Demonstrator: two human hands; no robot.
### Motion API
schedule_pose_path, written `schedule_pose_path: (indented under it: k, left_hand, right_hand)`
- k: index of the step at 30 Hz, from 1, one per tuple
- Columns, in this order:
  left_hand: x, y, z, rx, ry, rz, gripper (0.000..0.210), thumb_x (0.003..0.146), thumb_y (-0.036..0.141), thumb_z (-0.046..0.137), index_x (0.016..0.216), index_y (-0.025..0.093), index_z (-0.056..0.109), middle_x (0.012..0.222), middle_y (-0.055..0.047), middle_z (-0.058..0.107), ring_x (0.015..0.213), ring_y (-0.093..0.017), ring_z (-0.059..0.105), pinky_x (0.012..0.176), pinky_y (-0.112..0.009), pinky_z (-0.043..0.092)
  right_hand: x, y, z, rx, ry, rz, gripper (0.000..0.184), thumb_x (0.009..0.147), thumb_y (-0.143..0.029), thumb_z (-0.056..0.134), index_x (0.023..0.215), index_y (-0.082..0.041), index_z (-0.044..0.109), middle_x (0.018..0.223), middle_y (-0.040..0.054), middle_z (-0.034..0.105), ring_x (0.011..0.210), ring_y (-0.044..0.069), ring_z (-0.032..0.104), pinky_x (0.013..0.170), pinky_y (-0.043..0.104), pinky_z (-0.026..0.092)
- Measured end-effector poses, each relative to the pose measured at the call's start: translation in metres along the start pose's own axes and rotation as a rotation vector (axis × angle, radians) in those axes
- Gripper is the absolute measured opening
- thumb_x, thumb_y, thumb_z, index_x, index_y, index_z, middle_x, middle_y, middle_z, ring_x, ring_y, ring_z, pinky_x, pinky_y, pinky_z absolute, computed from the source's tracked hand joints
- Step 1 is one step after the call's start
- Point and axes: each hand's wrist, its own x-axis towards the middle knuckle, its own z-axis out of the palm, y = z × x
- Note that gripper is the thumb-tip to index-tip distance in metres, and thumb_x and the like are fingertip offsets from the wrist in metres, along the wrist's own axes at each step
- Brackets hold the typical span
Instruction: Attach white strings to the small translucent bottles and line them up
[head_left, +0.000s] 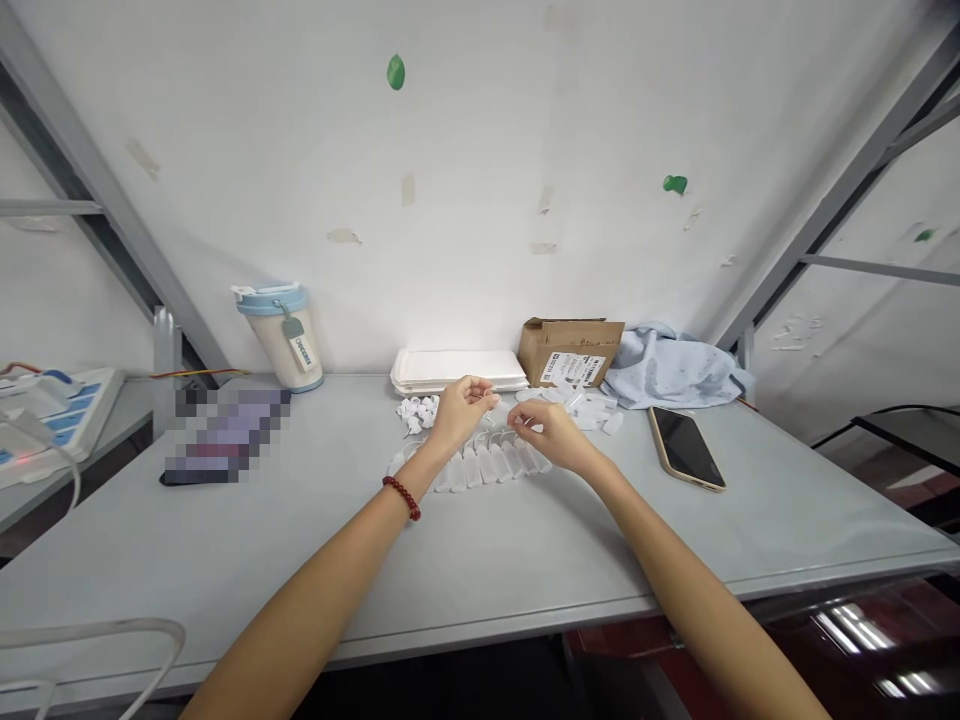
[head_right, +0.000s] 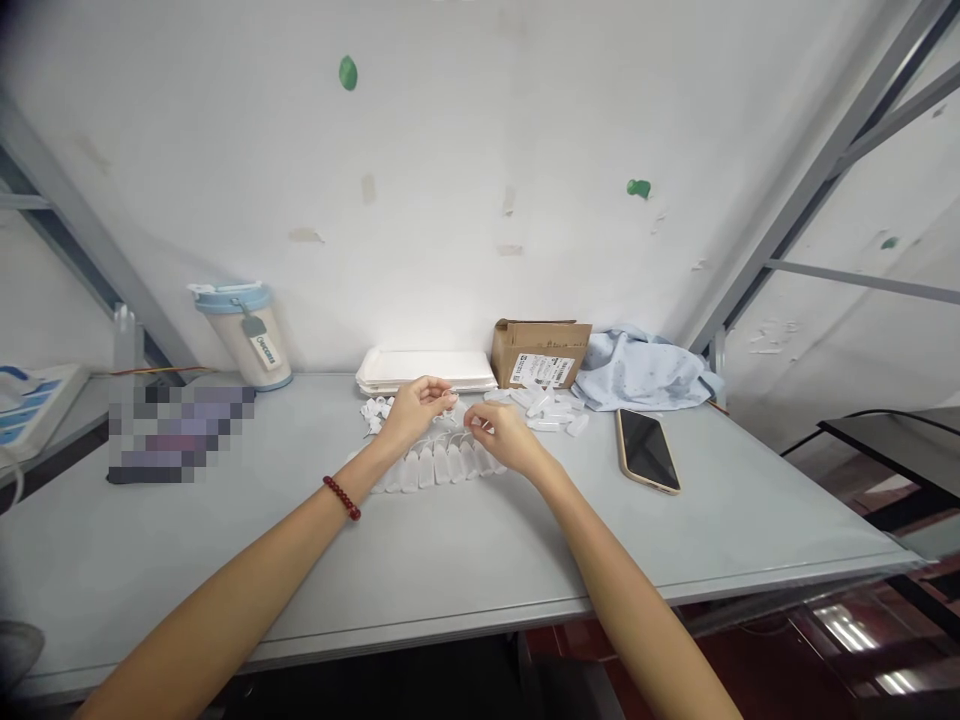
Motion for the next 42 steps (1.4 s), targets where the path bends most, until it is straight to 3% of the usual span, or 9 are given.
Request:
schedule_pose_path:
  k: [7,15,21,25,35,42]
  left_hand:
    - [-0.001,0.0,0.001,-0.021,-0.009,-0.059,0.02,0.067,0.02,0.067,0.085,0.014,0.061,0.072,-0.001,0.063,0.064,-0.011,0.06,0.067,-0.027,0.048]
    - [-0.008,0.0,0.005,0.083,-0.042,0.035,0.029,0.07,0.026,0.067,0.096,0.015,0.062,0.078,-0.004,0.068,0.076,-0.016,0.062,0.073,-0.029,0.046]
    - [-0.011,0.002,0.01,0.103,0.049,0.117,0.032,0.068,0.02,0.069,0.098,0.015,0.06,0.088,-0.007,0.069,0.081,-0.017,0.063,0.077,-0.03,0.047]
    - [-0.01,0.0,0.01,0.088,0.087,0.105,0.029,0.067,0.02,0.07,0.093,0.015,0.06,0.083,-0.005,0.068,0.082,-0.017,0.063,0.077,-0.03,0.047]
    - [-0.012,-0.001,0.009,0.009,0.03,0.041,0.03,0.068,0.025,0.071,0.095,0.015,0.063,0.085,-0.006,0.07,0.082,-0.018,0.064,0.079,-0.031,0.046]
    - [-0.014,-0.002,0.01,-0.101,-0.107,-0.051,0.029,0.069,0.029,0.072,0.093,0.016,0.064,0.09,-0.007,0.072,0.087,-0.02,0.066,0.083,-0.033,0.048]
  right_hand:
    - [0.0,-0.001,0.0,0.031,0.021,0.017,0.014,0.075,-0.009,0.047,0.078,-0.018,0.058,0.076,0.0021,0.06,0.07,0.014,0.055,0.067,0.027,0.048]
    - [-0.001,-0.003,0.001,0.081,0.024,0.038,0.007,0.074,-0.013,0.048,0.075,-0.019,0.048,0.073,0.0001,0.056,0.067,0.013,0.052,0.066,0.027,0.045]
    - [-0.001,-0.004,0.0,0.06,0.04,0.029,0.006,0.075,-0.014,0.047,0.077,-0.019,0.048,0.074,0.0008,0.057,0.07,0.014,0.053,0.067,0.028,0.045]
    - [0.0,-0.003,0.001,0.052,0.049,0.03,0.006,0.076,-0.014,0.047,0.079,-0.019,0.049,0.075,0.0012,0.057,0.071,0.014,0.054,0.067,0.028,0.046]
    - [-0.001,-0.003,0.002,0.09,0.062,0.031,0.01,0.075,-0.017,0.05,0.084,-0.021,0.045,0.078,0.0015,0.056,0.073,0.015,0.055,0.066,0.029,0.047]
    - [-0.001,-0.005,0.003,0.23,0.079,0.098,0.025,0.076,-0.023,0.055,0.094,-0.022,0.038,0.077,-0.0004,0.06,0.064,0.013,0.054,0.063,0.028,0.046]
